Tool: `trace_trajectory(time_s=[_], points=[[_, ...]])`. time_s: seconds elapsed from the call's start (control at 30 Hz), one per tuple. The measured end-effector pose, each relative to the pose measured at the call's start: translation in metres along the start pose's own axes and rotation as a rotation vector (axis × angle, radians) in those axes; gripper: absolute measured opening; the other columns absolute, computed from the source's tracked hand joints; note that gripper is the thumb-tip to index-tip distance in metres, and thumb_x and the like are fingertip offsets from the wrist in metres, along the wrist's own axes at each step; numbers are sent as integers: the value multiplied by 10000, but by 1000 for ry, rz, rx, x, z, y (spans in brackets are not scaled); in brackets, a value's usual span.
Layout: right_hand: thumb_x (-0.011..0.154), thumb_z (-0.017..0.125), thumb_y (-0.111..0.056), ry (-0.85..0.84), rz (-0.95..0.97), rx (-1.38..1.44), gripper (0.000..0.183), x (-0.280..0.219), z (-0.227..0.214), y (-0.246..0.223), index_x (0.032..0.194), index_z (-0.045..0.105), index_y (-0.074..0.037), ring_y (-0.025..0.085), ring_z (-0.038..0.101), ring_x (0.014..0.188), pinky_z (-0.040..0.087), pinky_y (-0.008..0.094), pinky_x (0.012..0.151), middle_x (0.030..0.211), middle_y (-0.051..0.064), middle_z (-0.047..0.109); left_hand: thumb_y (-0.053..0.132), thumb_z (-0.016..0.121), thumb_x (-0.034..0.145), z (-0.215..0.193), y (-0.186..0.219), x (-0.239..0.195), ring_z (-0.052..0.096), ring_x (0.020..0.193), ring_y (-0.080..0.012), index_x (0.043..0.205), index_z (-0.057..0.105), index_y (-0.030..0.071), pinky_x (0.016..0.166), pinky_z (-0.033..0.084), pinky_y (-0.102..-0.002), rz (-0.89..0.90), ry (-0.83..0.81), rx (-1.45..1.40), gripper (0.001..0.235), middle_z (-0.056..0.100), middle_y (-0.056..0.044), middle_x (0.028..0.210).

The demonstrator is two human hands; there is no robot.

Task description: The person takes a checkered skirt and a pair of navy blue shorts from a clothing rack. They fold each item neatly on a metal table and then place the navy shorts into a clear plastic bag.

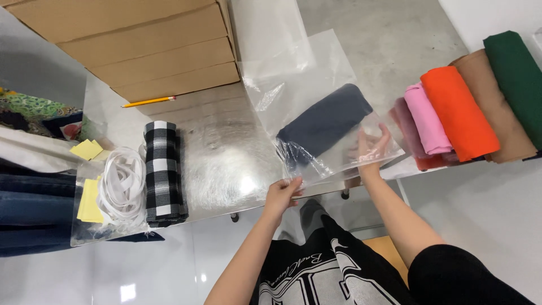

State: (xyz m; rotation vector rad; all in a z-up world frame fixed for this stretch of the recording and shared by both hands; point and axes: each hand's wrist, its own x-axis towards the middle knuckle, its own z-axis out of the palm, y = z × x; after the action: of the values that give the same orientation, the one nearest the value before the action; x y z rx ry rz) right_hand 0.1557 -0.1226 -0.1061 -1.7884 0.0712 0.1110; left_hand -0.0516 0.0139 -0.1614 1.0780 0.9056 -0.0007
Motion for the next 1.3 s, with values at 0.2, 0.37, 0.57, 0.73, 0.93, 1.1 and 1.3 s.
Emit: trace_trajectory(time_s=[0.2, 0.37, 0.57, 0.73, 0.93, 1.1, 1.3], points=[[1087, 644, -281, 72, 45, 150, 686, -1, -29, 36, 1574, 162, -265, 331, 743, 983, 699, 614, 806, 1421, 177, 436, 328, 880, 914, -13, 16, -9, 812, 900, -167, 1045, 800, 73, 738, 640, -233, 5, -59, 113, 298, 822, -92, 940], [1098, 658, -182, 166, 43, 153, 739, -26, -56, 61, 1587, 112, -275, 405, 646, 1178, 665, 669, 854, 1493, 225, 348, 310, 896, 879, -21, 45, -35, 771, 936, -120, 1097, 802, 57, 812, 610, -219, -56, -216, 272, 347, 803, -33, 970], [969, 735, -138, -53, -521, -300, 623, -53, -71, 63, 1505, 422, -78, 410, 417, 1391, 453, 582, 1098, 1488, 178, 376, 477, 826, 908, -9, 68, -44, 761, 1050, -234, 1158, 739, 5, 896, 640, -388, -132, -240, 250, 541, 765, -124, 1082], [951, 718, -331, -299, -859, -709, 710, -51, -40, 36, 1578, 449, -135, 377, 257, 1600, 245, 721, 1210, 1740, 100, 332, 695, 776, 900, 6, 45, -17, 735, 1161, -371, 1296, 685, -51, 925, 654, -511, -82, -73, 198, 850, 709, -243, 1199], [942, 650, -519, -298, -872, -988, 913, -33, -10, 36, 1721, 221, -311, 255, 192, 1621, 155, 674, 1245, 1772, -60, 233, 733, 779, 880, 4, 10, 10, 738, 831, -206, 1084, 745, 29, 681, 675, -333, -35, 37, 227, 734, 704, -102, 917], [882, 695, -427, -311, -804, -961, 904, -46, -23, 56, 1683, 277, -451, 263, 254, 1594, 375, 692, 1132, 1746, -67, 254, 700, 732, 931, 9, 29, -6, 762, 832, -231, 1074, 720, 38, 656, 632, -310, -19, 119, 171, 677, 753, -148, 969], [948, 718, -335, -473, -911, -688, 665, -48, -47, 68, 1582, 516, -341, 402, 320, 1574, 393, 619, 1210, 1726, 61, 329, 632, 730, 973, 21, -8, 31, 662, 588, -189, 904, 688, 17, 512, 525, -264, 155, 194, 176, 620, 614, -96, 645]])
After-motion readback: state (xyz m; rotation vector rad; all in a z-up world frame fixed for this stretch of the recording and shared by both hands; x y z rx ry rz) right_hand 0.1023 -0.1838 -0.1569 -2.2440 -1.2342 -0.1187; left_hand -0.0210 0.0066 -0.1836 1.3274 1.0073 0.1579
